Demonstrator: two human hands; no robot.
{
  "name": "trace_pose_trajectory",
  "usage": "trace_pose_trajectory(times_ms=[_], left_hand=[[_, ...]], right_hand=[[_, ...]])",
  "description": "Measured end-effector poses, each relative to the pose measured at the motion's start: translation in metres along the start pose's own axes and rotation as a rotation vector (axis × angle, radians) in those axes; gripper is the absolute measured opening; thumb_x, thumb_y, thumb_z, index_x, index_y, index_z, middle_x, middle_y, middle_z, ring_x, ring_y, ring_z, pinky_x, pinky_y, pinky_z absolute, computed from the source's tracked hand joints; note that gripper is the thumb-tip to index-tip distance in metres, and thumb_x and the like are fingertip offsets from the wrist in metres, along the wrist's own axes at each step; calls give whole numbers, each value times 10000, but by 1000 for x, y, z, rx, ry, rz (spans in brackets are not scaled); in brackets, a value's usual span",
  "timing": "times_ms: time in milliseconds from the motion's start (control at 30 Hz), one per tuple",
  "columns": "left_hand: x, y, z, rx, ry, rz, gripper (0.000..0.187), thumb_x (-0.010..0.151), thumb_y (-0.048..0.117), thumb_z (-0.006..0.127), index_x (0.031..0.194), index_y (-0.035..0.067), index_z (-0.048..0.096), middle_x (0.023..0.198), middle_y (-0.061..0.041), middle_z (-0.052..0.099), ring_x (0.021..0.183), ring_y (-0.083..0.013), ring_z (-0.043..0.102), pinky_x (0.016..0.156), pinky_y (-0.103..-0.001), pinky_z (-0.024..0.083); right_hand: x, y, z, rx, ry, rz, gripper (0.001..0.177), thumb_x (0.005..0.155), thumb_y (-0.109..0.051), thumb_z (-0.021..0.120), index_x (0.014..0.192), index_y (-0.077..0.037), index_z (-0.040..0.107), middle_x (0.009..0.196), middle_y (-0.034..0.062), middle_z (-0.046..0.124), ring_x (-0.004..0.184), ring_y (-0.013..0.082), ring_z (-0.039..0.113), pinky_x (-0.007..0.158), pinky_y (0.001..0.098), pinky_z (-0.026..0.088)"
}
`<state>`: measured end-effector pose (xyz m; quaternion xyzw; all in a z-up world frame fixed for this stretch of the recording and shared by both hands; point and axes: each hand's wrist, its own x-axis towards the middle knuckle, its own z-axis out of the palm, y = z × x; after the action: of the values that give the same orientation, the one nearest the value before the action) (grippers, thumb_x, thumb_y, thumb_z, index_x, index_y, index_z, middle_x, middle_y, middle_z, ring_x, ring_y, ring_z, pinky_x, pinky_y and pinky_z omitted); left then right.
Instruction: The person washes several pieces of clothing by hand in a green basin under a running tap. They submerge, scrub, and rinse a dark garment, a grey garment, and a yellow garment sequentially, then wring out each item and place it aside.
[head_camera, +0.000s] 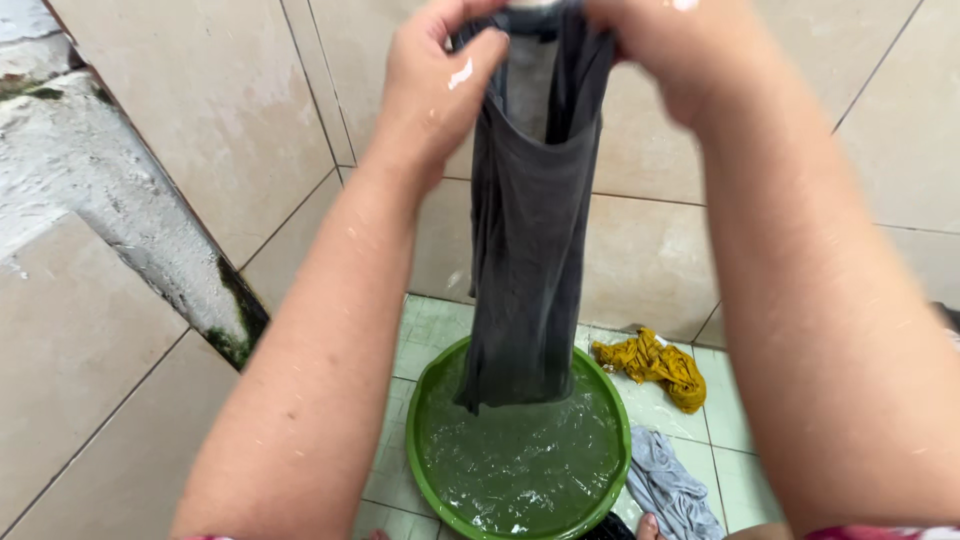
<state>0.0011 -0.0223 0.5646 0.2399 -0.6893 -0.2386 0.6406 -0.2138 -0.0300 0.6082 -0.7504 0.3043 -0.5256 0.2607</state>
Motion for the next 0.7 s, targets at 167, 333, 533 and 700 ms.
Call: trace_pose_trajectory(times_ms=[167,333,533,700], left_hand=[[-79,-102,15,446,-10,-352,171,886,146,666,981,144,808,940,-72,809,905,-178,785,817,-321,583],[-270,-253,35,777,-143,-1013,550,817,139,717,1325,-27,586,1206,-302,679,1155,-435,653,967,-478,537],[-477,-368,71,415,22,-1588,313,800,127,686,1102,76,752,1084,-186,715,922,-315,717,794,-424,547],[-507,-384,74,-76,-224,-1840,327,859,297,623,1142,149,697,1165,-98,714,1027,-282,689,909,-445,545]], right_hand=[[-60,101,47,-234,-133,397,405,804,-225,741,1174,-64,706,794,83,728,625,163,700,592,339,571],[-194,292,149,-747,-679,887,244,773,-149,792,919,47,784,894,202,782,796,262,766,726,391,601],[-378,411,224,-24,-355,1520,232,898,-255,629,970,-66,743,940,127,732,807,290,728,727,467,595],[-426,431,234,535,30,1860,366,928,-415,541,1018,-105,713,937,98,699,829,281,688,756,525,539]])
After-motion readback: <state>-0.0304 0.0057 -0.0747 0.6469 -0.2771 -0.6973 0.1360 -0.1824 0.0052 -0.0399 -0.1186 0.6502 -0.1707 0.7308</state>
